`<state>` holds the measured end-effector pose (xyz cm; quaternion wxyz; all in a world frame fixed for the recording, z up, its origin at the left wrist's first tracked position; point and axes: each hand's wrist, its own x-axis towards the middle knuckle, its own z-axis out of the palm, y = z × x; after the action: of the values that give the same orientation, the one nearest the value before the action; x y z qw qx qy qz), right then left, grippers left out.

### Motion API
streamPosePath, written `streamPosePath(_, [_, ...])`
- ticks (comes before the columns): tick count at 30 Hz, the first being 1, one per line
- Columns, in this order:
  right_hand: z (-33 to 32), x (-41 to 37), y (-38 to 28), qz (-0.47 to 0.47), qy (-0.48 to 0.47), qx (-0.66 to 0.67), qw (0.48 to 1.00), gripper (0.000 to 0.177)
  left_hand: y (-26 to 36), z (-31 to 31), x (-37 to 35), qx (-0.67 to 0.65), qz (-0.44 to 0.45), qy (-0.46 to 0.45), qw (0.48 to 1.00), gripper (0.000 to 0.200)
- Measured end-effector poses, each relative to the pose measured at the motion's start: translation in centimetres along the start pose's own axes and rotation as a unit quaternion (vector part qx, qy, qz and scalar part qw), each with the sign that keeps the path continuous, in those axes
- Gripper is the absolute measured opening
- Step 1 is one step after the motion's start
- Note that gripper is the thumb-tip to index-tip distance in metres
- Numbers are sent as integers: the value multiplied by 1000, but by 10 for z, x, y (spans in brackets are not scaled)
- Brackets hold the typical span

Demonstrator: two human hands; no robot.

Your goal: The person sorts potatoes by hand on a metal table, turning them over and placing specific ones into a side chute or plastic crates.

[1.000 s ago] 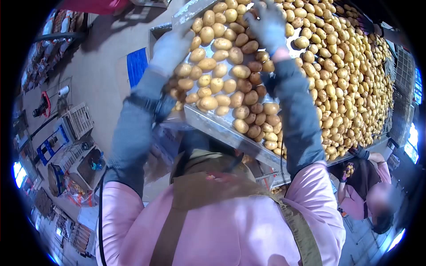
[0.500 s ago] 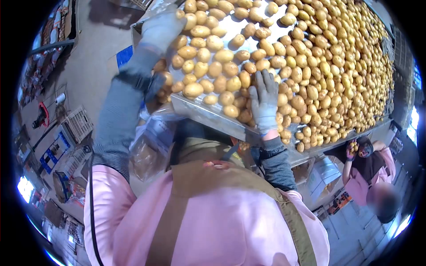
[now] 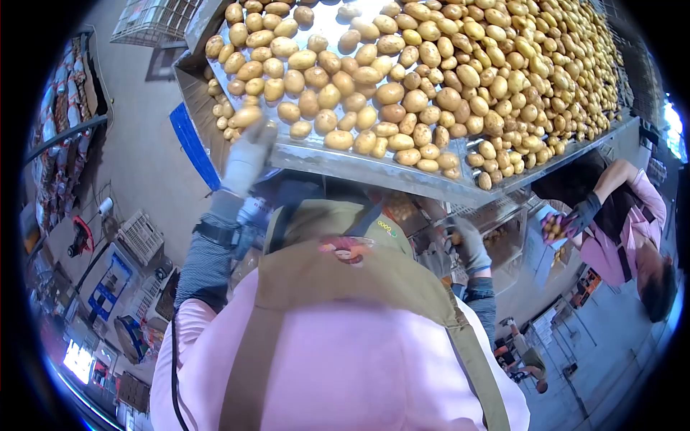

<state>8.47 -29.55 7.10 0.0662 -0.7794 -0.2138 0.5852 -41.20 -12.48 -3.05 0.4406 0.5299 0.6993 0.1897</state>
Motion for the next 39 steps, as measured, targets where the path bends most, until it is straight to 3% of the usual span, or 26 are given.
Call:
streamPosePath(1, [-18,12,34,-38,120,-108,986,42,24,-18,0,-39,-90,-5,995,35])
streamPosePath(2, [-37,23,69,-47,244,-215,944,46,20,-20,3,-87,-84,48,991,35])
streamPosePath(3, [-35,23,60,-72,361,-473,800,50,10,-27,7,-133,-79,102,983,36])
streamPosePath(4, [-44,19,47,-119,345,-480,798,45,-7,-31,13,-226,-89,109,964,41])
streamPosePath(5, [-48,36,38,-160,302,-324,882,39,-10,-31,16,-242,-95,127,957,42])
streamPosePath(6, [-13,20,-28,-177,293,-166,925,34,-12,-30,17,-260,-102,143,950,43])
streamPosePath(7, [25,28,-59,-236,247,82,936,34,-16,-27,19,-279,-110,158,941,44])
streamPosePath(9, [92,34,-148,-421,253,-175,853,47,-31,-13,27,-291,-97,184,934,50])
streamPosePath(10, [125,61,-180,-475,233,-172,831,55,-27,-6,26,-296,-78,204,930,52])
streamPosePath(11, [151,67,-223,-427,93,-144,888,59,-24,-4,26,-299,-58,228,925,54])
streamPosePath(13, [224,125,-257,-597,237,-330,692,63,-27,-15,28,-241,-83,235,938,62])
streamPosePath(15, [271,121,-302,-553,202,-410,697,62,-1,-28,28,-414,-127,221,874,58])
streamPosePath(17, [301,155,-321,-623,232,-422,616,61,-9,-38,42,-377,-107,215,894,57])
streamPosePath(21, [319,160,-339,-619,261,-411,616,53,-27,-62,84,-333,-50,212,917,51])
streamPosePath(22, [318,150,-334,-602,219,-451,621,54,-34,-68,95,-306,-32,215,927,49])
streamPosePath(25, [299,158,-297,-701,88,-519,481,62,-30,-82,129,-342,-64,214,913,36])
streamPosePath(27, [288,147,-342,-635,77,-541,546,64,-27,-92,151,-337,-103,193,916,35])
streamPosePath(28, [296,159,-377,-598,167,-550,559,58,-23,-94,164,-275,-106,196,935,46])
streamPosePath(29, [297,186,-399,-705,265,-404,520,53,-23,-97,181,-221,-164,165,947,68])
streamPosePath(31, [307,217,-498,-669,138,-353,639,49,-9,-95,195,20,-185,239,953,78])
streamPosePath(32, [330,227,-511,-600,191,-431,646,72,-12,-95,196,10,-181,227,957,79])
streamPosePath(33, [347,223,-502,-590,212,-466,624,79,-17,-96,195,0,-176,214,961,80])
streamPosePath(34, [357,224,-478,-649,196,-440,589,64,-19,-98,196,-12,-169,200,965,82])
streamPosePath(36, [356,200,-421,-701,176,-426,544,51,-19,-101,190,-42,-155,175,971,78])
streamPosePath(37, [347,171,-387,-694,170,-441,543,53,-21,-99,185,-58,-151,163,973,75])
streamPosePath(39, [315,135,-337,-656,86,-480,575,54,-1,-106,164,42,-177,121,976,66])
